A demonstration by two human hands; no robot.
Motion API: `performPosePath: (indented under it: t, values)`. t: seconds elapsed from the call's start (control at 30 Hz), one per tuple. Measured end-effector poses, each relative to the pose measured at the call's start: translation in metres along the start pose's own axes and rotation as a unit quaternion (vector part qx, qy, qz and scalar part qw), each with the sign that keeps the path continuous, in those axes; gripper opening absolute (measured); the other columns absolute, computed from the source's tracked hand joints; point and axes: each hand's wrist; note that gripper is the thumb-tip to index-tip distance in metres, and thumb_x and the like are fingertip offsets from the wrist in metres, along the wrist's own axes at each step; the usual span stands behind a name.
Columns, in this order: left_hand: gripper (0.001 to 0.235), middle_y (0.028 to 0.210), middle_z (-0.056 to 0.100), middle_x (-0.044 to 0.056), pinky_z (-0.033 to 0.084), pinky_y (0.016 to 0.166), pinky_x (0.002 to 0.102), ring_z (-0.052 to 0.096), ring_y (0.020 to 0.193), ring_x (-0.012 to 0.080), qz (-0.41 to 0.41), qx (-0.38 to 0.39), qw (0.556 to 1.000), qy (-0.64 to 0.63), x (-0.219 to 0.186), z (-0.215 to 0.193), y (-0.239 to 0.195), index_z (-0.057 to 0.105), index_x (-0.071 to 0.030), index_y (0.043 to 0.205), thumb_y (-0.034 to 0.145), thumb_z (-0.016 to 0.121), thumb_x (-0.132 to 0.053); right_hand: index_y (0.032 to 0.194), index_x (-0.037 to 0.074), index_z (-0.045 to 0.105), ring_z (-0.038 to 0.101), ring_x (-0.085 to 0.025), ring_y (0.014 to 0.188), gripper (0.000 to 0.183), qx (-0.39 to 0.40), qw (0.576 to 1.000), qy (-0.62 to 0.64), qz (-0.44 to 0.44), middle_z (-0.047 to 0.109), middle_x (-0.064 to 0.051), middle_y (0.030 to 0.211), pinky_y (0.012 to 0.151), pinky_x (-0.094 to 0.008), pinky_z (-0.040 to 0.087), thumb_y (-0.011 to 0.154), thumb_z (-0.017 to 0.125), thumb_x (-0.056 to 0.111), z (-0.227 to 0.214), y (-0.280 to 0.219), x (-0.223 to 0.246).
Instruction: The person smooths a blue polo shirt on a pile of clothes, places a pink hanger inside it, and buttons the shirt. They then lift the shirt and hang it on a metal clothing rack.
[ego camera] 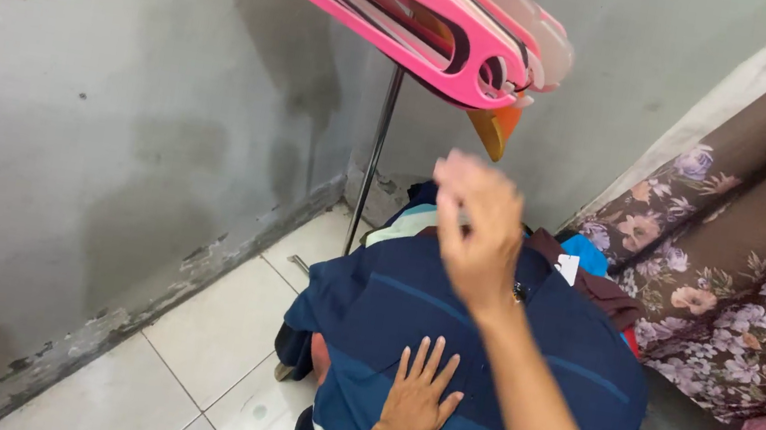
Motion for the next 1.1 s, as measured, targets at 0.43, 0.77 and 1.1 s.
performPosePath:
  t: [0.43,0.77,1.1]
  values:
    - [0.064,0.168,0.019,0.017,0.002,0.120,0.056,0.007,0.154,0.0368,-0.046,0.081,0.995,-0.040,-0.004,-0.030,-0.009,0.037,-0.009,0.157,0.105,0.032,-0.046,0.109,0.007,0.079,0.054,-0.021,0.085,0.025,-0.058,0.951,-0.274,-0.131,0.056,-0.004,0.096,0.083,-0.037,0.046,0.084,0.084,0.008,0.038,0.134,-0.043]
    - [0.066,0.169,0.015,0.015,-0.003,0.121,0.055,0.002,0.156,0.0341,-0.069,0.130,0.987,-0.059,-0.007,-0.035,-0.008,0.032,-0.010,0.158,0.105,0.026,-0.048,0.122,0.021,0.071,0.043,-0.013,0.068,0.022,-0.093,0.883,-0.427,-0.170,0.047,0.001,0.085,0.063,-0.029,0.035,0.100,0.068,0.015,0.030,0.137,-0.049]
    - [0.065,0.168,0.016,0.021,-0.002,0.119,0.058,0.005,0.154,0.0392,-0.045,0.106,0.990,-0.077,0.006,-0.013,-0.010,0.033,-0.007,0.158,0.104,0.035,-0.044,0.133,0.034,0.072,0.038,-0.009,0.064,0.037,-0.116,0.867,-0.459,-0.157,0.046,0.006,0.082,0.056,-0.025,0.033,0.101,0.067,0.016,0.037,0.139,-0.065]
Point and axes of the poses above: each hand's wrist, its own y-axis towards the middle knuckle, its own z-axis out of the palm, x = y × z
